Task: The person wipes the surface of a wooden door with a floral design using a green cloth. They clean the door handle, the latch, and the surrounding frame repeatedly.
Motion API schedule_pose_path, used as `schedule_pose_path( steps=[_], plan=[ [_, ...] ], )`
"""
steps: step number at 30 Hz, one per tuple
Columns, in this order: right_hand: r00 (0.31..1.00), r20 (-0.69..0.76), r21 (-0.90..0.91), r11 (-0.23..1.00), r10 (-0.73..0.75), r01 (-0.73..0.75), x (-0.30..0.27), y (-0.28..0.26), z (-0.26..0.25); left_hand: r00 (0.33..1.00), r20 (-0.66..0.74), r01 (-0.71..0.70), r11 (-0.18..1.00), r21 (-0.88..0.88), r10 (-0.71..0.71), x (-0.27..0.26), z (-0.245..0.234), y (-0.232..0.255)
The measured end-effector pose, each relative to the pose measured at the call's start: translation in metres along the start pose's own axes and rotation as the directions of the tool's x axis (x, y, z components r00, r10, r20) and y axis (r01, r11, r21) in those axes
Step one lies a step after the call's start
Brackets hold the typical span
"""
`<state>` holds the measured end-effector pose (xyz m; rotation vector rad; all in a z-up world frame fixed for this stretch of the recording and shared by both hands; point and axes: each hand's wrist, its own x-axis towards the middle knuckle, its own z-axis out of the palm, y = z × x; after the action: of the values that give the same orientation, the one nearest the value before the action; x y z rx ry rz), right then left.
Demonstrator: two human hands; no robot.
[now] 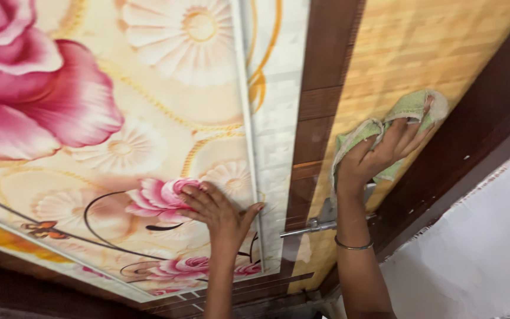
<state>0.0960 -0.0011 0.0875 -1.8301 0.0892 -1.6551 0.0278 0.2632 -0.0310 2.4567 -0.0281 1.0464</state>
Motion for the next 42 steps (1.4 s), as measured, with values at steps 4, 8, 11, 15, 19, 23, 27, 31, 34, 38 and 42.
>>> schedule_pose_path(
  steps=[4,8,11,15,19,23,27,31,34,38,42],
  plan=[
    [1.0,-0.01,0.031,0.999,-0.017,0.017,-0.017,-0.028,0.009,0.998,0.067,-0.005,0.998,-0.06,0.009,-0.003,-0.008,-0.005],
    [0.999,-0.022,0.046,0.999,-0.025,0.026,-0.032,-0.067,0.019,0.992,0.101,-0.066,0.989,-0.13,0.079,-0.01,-0.031,-0.015],
    [0.999,0.022,0.028,0.999,-0.028,0.027,-0.049,-0.106,0.021,0.992,0.044,-0.107,0.972,-0.21,0.119,-0.016,-0.056,-0.025],
    [0.996,0.035,-0.001,0.997,-0.081,0.082,-0.068,-0.168,0.029,0.97,-0.138,-0.218,0.966,-0.14,0.199,-0.01,-0.102,-0.059],
    [0.993,0.019,0.025,0.992,-0.12,0.12,-0.087,-0.236,0.045,0.948,-0.256,-0.242,0.952,-0.19,0.19,0.002,-0.149,-0.103],
    [0.988,0.025,0.06,0.986,-0.154,0.152,-0.117,-0.303,0.064,0.941,-0.324,-0.183,0.953,-0.24,0.099,0.007,-0.189,-0.153],
    [0.974,0.046,0.104,0.971,-0.223,0.217,-0.154,-0.364,0.088,0.926,-0.377,-0.12,0.965,-0.233,0.024,0.01,-0.223,-0.205],
    [0.953,0.056,0.124,0.949,-0.297,0.289,-0.196,-0.423,0.116,0.935,-0.353,-0.127,0.943,-0.309,0.01,0.01,-0.254,-0.254],
    [0.949,0.082,0.111,0.949,-0.304,0.294,-0.222,-0.464,0.13,0.953,-0.303,-0.112,0.905,-0.41,-0.019,0.007,-0.276,-0.282],
    [0.941,0.134,0.096,0.949,-0.31,0.299,-0.251,-0.511,0.142,0.942,-0.327,-0.085,0.881,-0.465,-0.081,0.0,-0.298,-0.315],
    [0.906,0.086,0.172,0.902,-0.415,0.397,-0.275,-0.552,0.164,0.921,-0.381,-0.142,0.837,-0.528,-0.084,-0.009,-0.31,-0.345]
  ],
)
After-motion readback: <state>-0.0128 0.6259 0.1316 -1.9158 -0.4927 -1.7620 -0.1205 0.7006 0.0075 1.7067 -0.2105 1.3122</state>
